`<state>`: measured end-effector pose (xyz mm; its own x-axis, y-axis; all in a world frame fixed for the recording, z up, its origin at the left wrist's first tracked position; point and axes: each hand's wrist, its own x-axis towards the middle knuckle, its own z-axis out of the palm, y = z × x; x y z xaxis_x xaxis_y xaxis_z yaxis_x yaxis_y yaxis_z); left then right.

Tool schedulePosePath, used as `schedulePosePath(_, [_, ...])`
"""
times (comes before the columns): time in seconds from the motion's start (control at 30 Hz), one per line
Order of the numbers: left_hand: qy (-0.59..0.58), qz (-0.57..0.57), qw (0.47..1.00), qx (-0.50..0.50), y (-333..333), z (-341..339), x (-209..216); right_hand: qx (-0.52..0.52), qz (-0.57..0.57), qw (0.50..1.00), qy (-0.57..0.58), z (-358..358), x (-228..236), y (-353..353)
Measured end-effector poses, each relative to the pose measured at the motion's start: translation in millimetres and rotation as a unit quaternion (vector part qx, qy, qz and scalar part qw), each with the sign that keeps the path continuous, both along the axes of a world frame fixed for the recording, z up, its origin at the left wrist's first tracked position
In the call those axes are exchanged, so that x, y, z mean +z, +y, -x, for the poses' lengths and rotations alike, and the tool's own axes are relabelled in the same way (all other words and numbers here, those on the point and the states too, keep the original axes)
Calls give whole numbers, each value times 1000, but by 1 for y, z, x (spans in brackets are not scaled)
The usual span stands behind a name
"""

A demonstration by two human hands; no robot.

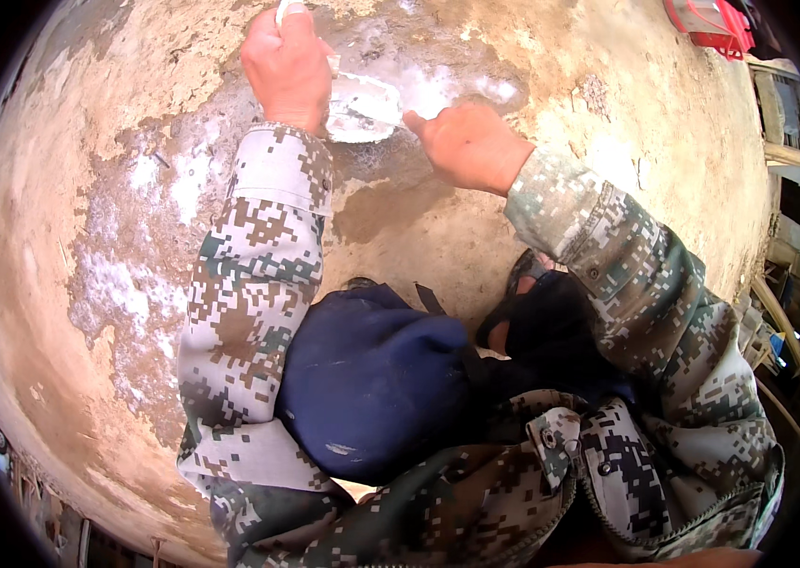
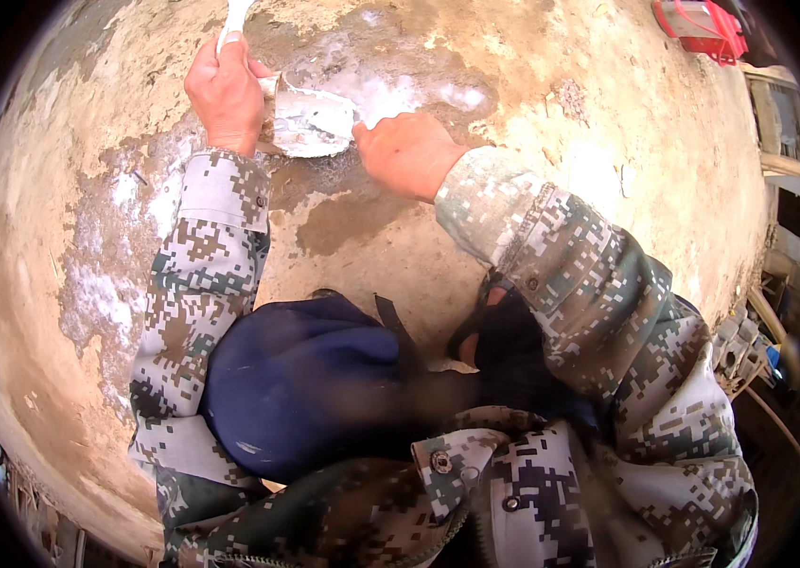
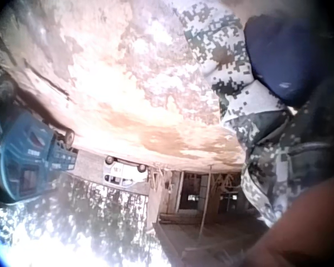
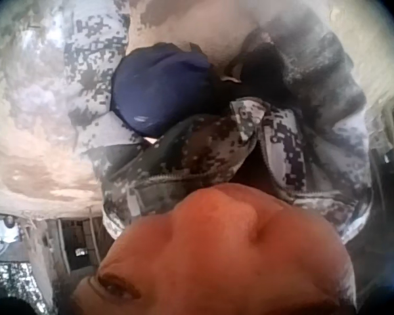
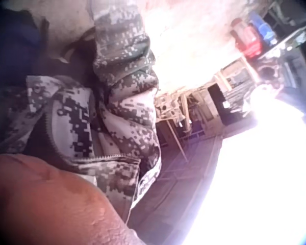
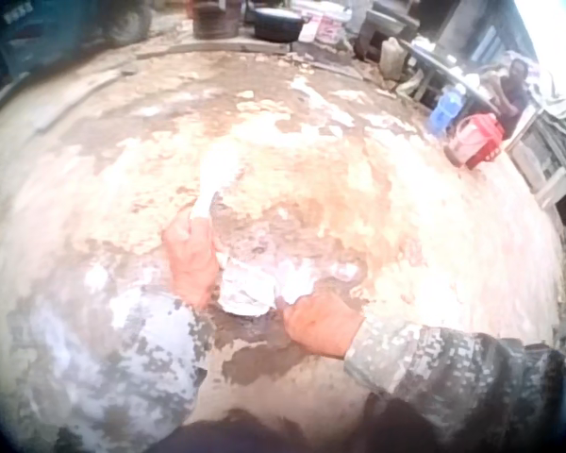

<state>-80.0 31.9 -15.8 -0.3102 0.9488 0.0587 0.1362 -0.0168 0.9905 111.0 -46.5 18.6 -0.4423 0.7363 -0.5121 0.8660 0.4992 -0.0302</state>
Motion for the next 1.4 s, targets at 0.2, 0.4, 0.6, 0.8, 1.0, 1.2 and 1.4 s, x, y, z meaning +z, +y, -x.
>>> schedulePosePath(0.2, [-101, 24, 993, 50, -13, 3, -5, -2, 82, 997, -9, 22, 47, 27])
schedulePosePath(0.4, [-155, -22, 986, -51, -20, 17, -15, -7, 141, 985, -95, 59, 61, 35])
schedulePosePath(0.6, [-124, -48, 991, 16, -24, 7, -14, -96, 122, 986, -57, 69, 43, -4])
schedulePosePath(0.8, [-119, -54, 990, 47, -31, -1, -4, -228, 111, 967, -1, 54, 33, -4])
schedulePosePath(1.0, [-120, -58, 988, 75, -48, -4, -9, -404, 198, 873, 187, 3, 5, -12])
schedulePosePath(1.2, [-161, -65, 984, 35, -41, -10, -11, -357, 202, 911, 39, 24, 24, 32])
schedulePosePath(1.4, [-111, -45, 991, 51, -45, -2, -17, -328, 125, 936, -5, 63, 3, -7])
